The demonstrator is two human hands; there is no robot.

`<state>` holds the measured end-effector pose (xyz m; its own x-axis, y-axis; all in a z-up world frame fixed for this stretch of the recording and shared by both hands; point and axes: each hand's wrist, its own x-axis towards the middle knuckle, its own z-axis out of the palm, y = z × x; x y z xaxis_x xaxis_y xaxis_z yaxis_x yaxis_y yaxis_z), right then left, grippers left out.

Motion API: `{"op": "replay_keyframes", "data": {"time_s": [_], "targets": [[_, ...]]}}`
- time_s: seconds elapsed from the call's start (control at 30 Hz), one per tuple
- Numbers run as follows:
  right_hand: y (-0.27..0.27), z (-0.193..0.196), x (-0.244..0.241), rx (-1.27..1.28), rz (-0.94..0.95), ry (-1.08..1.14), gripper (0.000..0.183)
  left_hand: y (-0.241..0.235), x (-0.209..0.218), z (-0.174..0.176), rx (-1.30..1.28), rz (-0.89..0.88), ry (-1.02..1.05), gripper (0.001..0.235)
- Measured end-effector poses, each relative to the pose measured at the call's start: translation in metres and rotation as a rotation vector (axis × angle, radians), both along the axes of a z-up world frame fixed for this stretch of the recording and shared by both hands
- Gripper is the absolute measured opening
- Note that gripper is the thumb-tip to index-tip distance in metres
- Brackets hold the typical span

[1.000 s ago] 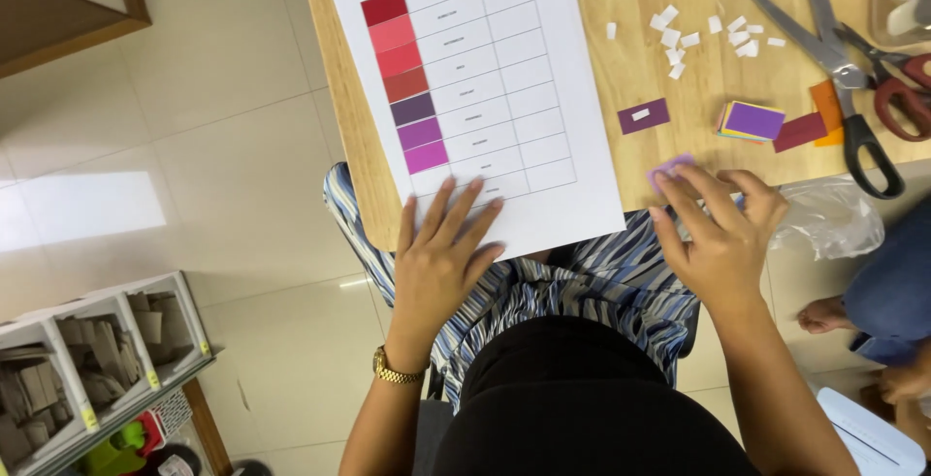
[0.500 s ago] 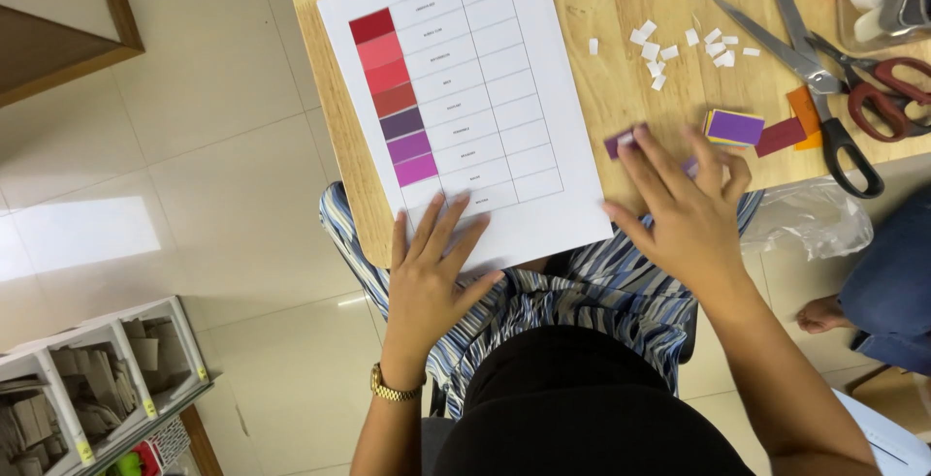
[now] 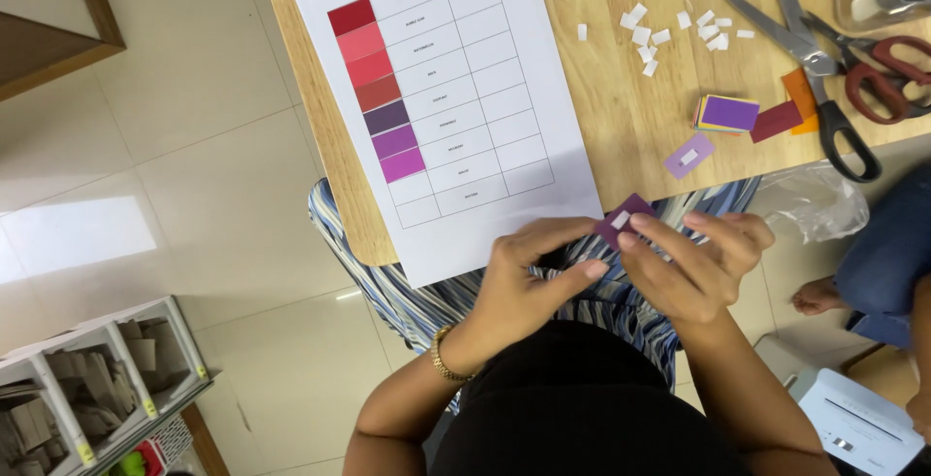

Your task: A person is creating a color reference chart by cutting double-sided tape, applying it to colored swatches, and sticking them onto a template.

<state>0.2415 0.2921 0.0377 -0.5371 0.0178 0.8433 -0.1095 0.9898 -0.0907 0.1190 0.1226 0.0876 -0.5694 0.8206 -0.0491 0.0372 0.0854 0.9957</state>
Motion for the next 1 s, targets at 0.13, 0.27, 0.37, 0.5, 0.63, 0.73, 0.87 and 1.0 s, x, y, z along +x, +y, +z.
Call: {"op": "replay_keyframes", "data": {"time_s": [0.13,0.27,0.37,0.5,0.63,0.73,0.87,1.0], "targets": [[-0.004,0.004,-0.013,0.018,0.005,0.103,0.014,0.011,0.010,0.002,0.149,0.069,-0.181,0.017],[-0.008,0.012,-0.019,-0.013,0.057,0.036,0.016,0.008,0.006,0.006,0.083,0.096,-0.151,0.015],[-0.016,0.021,-0.019,-0.252,0.036,-0.079,0.021,0.007,0.002,0.012,0.067,0.069,0.079,0.017],[-0.021,0.042,-0.019,-0.416,0.077,-0.222,0.010,0.007,0.001,0.013,0.020,0.093,0.529,0.015],[-0.020,0.055,-0.016,-0.497,0.126,-0.327,0.008,0.008,0.001,0.018,0.021,0.104,0.657,0.011],[-0.020,0.057,-0.016,-0.570,0.148,-0.334,0.005,0.009,0.002,0.018,0.035,0.109,0.689,0.008],[-0.024,0.061,-0.016,-0.603,0.141,-0.343,0.009,0.010,0.001,0.021,0.039,0.100,0.737,0.009],[-0.028,0.057,-0.016,-0.545,0.104,-0.323,0.011,0.012,0.002,0.020,0.036,0.122,0.737,0.009]]}}
